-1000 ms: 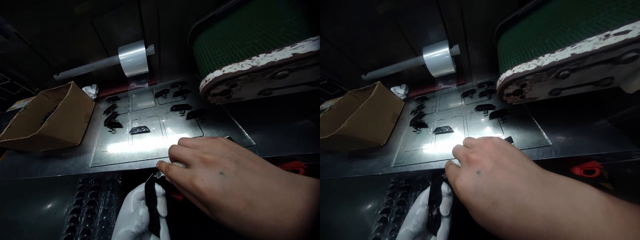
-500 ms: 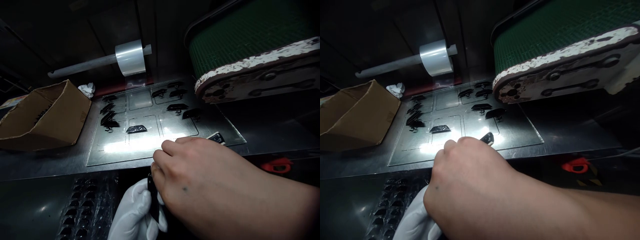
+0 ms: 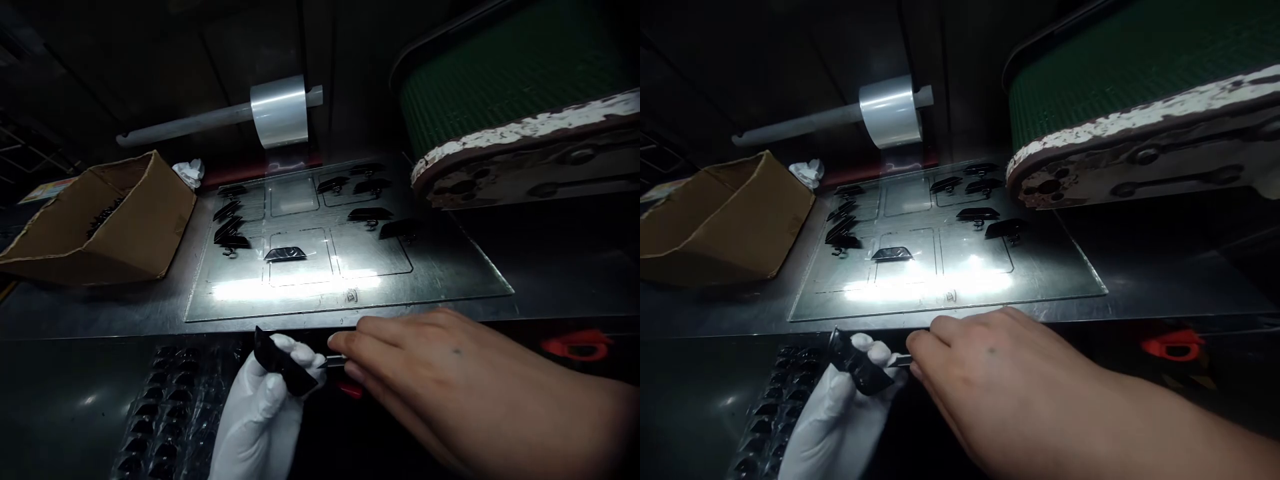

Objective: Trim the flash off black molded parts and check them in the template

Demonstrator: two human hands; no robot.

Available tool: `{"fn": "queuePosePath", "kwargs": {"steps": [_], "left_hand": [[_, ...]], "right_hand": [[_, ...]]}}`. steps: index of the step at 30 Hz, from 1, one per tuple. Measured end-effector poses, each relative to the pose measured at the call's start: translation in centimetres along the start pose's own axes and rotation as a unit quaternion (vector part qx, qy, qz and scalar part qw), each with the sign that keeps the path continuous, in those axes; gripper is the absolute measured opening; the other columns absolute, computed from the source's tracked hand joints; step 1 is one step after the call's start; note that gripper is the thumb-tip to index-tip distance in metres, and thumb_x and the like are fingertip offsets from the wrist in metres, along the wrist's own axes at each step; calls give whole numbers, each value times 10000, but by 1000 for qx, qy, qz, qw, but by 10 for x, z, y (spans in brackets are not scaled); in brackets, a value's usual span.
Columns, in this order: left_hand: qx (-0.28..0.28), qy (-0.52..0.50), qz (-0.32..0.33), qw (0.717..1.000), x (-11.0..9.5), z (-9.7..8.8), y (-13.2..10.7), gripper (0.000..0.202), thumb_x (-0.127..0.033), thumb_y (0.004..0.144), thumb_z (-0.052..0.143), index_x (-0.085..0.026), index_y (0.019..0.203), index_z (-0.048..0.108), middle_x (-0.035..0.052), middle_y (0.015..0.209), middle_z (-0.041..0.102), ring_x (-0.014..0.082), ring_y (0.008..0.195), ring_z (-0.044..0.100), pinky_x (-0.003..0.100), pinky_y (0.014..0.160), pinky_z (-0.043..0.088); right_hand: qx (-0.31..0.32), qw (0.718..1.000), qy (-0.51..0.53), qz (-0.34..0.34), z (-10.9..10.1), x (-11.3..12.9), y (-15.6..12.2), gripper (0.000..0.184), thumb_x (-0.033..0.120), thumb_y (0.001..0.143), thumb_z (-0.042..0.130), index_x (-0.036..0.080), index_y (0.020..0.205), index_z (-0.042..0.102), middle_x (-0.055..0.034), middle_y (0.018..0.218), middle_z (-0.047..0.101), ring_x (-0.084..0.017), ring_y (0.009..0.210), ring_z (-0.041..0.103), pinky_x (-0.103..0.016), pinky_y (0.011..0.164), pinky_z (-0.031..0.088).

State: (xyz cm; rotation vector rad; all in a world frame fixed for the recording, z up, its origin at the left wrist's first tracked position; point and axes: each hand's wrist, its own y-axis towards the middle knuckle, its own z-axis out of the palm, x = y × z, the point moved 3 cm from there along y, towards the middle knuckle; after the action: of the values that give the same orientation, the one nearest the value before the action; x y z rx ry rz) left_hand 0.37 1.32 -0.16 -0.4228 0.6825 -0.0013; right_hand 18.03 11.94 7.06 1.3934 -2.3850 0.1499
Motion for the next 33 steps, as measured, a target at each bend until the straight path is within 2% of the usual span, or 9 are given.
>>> {"fn": "queuePosePath", "kwargs": {"steps": [4,7,9,13,17,21,28,33], "left_hand": [[-28,-10,4,1000,1,-8,-1,230,-289,882,791,-248,1107,761,8,1083,785,148,1039,726,256,999,579],[-50,-1,6,999,4,-13,-4,266,-266,860,817,-243,1120,767,10,1098,811,140,1043,747,205,983,578],[-68,2,7,998,4,-12,-5,284,-267,845,833,-232,1120,771,24,1092,821,154,1037,759,211,979,585],[-76,-17,0,997,5,0,-5,260,-269,826,846,-225,1075,783,54,1042,829,204,976,778,263,882,633],[-81,-18,-5,997,5,9,-5,235,-266,827,841,-217,1050,784,70,1006,828,234,960,782,322,899,635],[-96,2,-9,995,4,10,-5,255,-251,809,854,-204,1049,781,85,996,824,254,951,786,347,901,638],[-136,49,-22,989,0,14,-7,340,-260,728,915,-167,1017,762,96,945,805,274,915,787,395,900,643],[-163,69,25,984,1,20,-9,346,-274,701,931,-185,988,758,76,938,802,249,891,784,370,901,640]], "right_hand": [[36,999,19,15,5,9,5,132,309,1021,563,281,908,625,42,769,689,-204,549,638,-332,499,385],[45,999,16,21,3,11,10,196,435,987,641,269,884,633,27,778,709,-223,556,661,-342,483,375],[55,998,12,20,3,12,11,233,460,960,681,259,856,629,24,768,710,-224,548,661,-344,475,358],[70,998,-2,2,9,15,10,174,346,987,636,253,841,622,23,741,689,-212,530,638,-351,476,318],[99,995,-16,-7,12,15,7,68,216,894,673,245,855,626,24,728,653,-209,542,631,-343,481,282],[118,993,-23,-14,10,14,6,78,209,849,707,236,872,637,27,726,645,-200,552,626,-336,483,248],[104,994,-28,-24,9,15,3,69,224,851,707,232,909,669,31,727,658,-189,526,603,-338,462,196],[83,996,-37,-22,9,16,1,71,234,870,694,222,937,713,18,753,698,-191,556,634,-340,450,220]]}}
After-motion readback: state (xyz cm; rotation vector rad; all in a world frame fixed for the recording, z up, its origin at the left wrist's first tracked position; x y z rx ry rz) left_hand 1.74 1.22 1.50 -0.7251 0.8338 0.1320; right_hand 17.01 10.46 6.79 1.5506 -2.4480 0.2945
